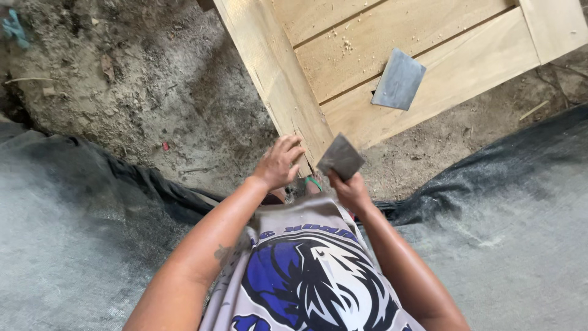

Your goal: The person uses a small metal scraper and various pieces of sandpaper to smooth the surface, grooves, and edges of a wooden door frame.

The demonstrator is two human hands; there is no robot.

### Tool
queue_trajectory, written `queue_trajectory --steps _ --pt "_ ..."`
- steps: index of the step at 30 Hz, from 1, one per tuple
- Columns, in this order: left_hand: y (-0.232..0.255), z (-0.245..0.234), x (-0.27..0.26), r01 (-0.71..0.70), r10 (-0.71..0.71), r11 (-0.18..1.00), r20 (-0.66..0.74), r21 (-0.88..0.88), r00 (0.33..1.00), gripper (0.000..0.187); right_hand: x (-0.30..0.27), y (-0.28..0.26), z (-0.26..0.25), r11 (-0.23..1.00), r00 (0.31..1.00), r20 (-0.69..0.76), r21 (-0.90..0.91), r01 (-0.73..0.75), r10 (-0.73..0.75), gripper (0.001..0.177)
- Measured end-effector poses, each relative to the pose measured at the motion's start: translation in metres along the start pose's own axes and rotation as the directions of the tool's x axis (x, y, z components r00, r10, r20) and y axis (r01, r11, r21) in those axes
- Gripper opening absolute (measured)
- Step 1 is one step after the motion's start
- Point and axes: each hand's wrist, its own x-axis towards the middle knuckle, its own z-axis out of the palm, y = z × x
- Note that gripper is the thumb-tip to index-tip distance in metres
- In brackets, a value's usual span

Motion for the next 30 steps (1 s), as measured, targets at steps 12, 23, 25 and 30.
queue_trajectory --steps 12,23,25,30 --pt "0.015 -0.006 -0.001 0.086 -0.086 0.996 -0.01 -0.018 0.996 0.045 0.012 -0.028 0.013 0.985 0.998 -0.043 -0.172 0.03 -0.038 0.034" --pt "0.016 -0.014 -0.004 0.153 -0.149 0.982 0.045 -0.113 0.988 0.045 0.017 -0.029 0.027 0.957 0.995 -0.038 -0.278 0.079 -0.093 0.03" --pt "0.013 -0.013 -0.005 0.149 -0.146 0.981 0.03 -0.127 0.989 0.047 0.024 -0.024 0.034 0.968 0.997 -0.052 -0.25 0.037 -0.052 0.029" --pt "0.006 -0.005 -0.003 0.123 -0.123 0.979 0.006 -0.163 0.992 0.055 0.044 -0.021 0.022 0.842 0.95 0.169 0.441 -0.312 0.263 0.017"
